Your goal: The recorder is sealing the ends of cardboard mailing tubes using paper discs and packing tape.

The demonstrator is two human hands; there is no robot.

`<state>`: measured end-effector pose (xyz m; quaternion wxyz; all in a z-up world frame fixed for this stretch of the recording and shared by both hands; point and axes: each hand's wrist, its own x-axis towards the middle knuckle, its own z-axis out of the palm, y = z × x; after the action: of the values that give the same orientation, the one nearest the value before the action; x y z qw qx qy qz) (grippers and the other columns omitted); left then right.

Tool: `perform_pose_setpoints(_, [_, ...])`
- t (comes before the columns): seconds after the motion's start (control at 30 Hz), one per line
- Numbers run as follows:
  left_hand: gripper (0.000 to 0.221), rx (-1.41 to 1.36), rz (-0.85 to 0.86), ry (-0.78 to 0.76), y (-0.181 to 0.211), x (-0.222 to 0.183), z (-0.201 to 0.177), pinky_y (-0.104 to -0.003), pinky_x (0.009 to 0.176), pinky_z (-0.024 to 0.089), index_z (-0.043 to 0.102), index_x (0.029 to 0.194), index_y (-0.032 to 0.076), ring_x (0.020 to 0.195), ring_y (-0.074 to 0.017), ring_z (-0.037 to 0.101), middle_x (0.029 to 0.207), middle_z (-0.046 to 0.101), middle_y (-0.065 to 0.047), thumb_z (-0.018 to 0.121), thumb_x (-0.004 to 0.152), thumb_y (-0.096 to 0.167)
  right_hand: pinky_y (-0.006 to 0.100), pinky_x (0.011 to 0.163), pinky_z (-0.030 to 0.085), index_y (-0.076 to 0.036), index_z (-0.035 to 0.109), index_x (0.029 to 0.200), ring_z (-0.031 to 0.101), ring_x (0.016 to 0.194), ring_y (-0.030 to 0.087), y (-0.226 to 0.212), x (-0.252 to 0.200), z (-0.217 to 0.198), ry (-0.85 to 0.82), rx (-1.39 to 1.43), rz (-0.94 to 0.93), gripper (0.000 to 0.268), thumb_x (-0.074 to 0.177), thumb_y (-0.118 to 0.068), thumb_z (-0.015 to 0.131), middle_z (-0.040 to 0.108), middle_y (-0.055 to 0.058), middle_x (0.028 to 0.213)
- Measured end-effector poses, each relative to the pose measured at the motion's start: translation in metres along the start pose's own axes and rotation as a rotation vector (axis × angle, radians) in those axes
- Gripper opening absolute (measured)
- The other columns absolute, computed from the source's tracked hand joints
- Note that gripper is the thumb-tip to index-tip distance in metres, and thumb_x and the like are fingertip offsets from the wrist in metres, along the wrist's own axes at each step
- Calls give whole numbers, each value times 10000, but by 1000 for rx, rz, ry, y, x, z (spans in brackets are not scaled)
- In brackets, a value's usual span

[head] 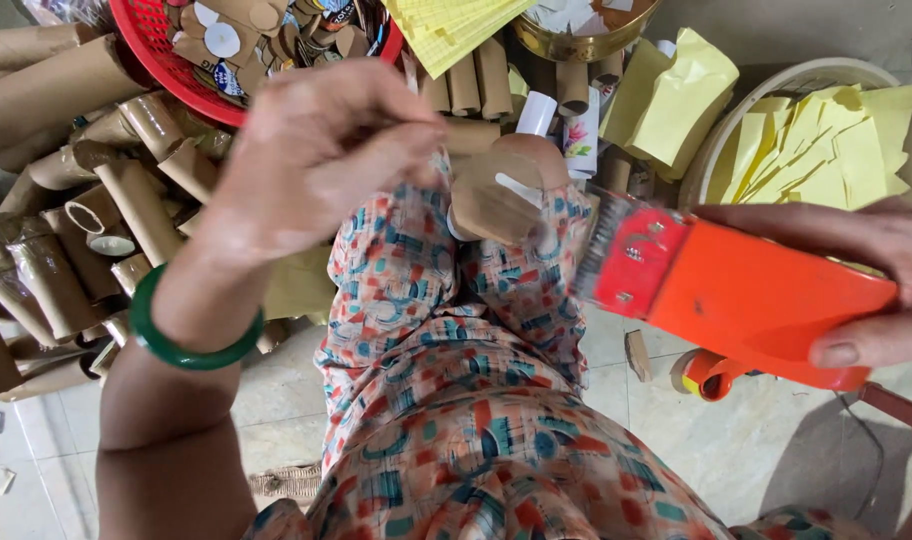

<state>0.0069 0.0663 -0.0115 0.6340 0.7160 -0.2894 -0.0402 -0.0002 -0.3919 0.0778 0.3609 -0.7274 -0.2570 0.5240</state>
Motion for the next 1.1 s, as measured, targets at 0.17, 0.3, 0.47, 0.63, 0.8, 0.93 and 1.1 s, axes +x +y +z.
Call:
perform_pose_setpoints(0.17, [114,63,-37,157,-67,-39,-14,-204,590,613,665,1092,-20,756,-110,740,878,718,-101,585,1155,31,477,945,556,-181,296,1685,782,977,257,70,-16,2,109,-291,317,1165,692,-438,848,761,94,1166])
perform_pose_setpoints(0.3, [79,216,-224,159,-79,-27,49,-245,493,550,683,1033,31,686,-127,723,874,750,-75,609,1040,59,373,783,675,-375,189,1675,756,760,244,10,50,21,53,-438,717,1010,867,-546,770,782,63,1038])
perform_pose_setpoints(0.47, [217,591,-135,205,-70,-19,76,-396,797,567,682,1176,68,971,-253,666,1084,682,-180,690,959,77,402,666,631,-290,367,1609,755,705,222,10,77,27,181,-316,386,955,779,-585,737,770,86,1024])
perform_pose_setpoints(0.63, [594,744,62,388,-23,-20,94,-475,917,524,581,1386,-8,1158,-395,568,1370,529,-361,781,849,152,413,748,624,-253,408,1597,733,825,231,-3,80,18,213,-443,315,960,757,-541,775,736,101,1011])
perform_pose_setpoints(0.8, [778,301,194,691,-23,-21,144,-408,991,548,544,1306,9,1183,-318,603,1274,581,-175,930,700,307,352,810,636,-408,330,1650,724,859,209,-61,98,28,54,-581,626,1026,758,-548,817,741,47,1042])
perform_pose_setpoints(0.93, [525,339,185,758,-43,-11,140,-325,944,592,613,1204,71,1138,-221,649,1236,624,-96,941,810,186,364,653,620,-176,460,1546,718,774,216,-54,88,34,250,-528,123,936,738,-517,787,768,96,1093])
perform_pose_setpoints(1.1, [406,288,183,708,-39,-2,127,-310,909,593,583,1125,59,1040,-193,682,1188,638,-98,886,856,43,337,687,614,-230,290,1689,689,625,187,-95,90,45,180,-1098,569,1122,754,-673,725,683,67,630])
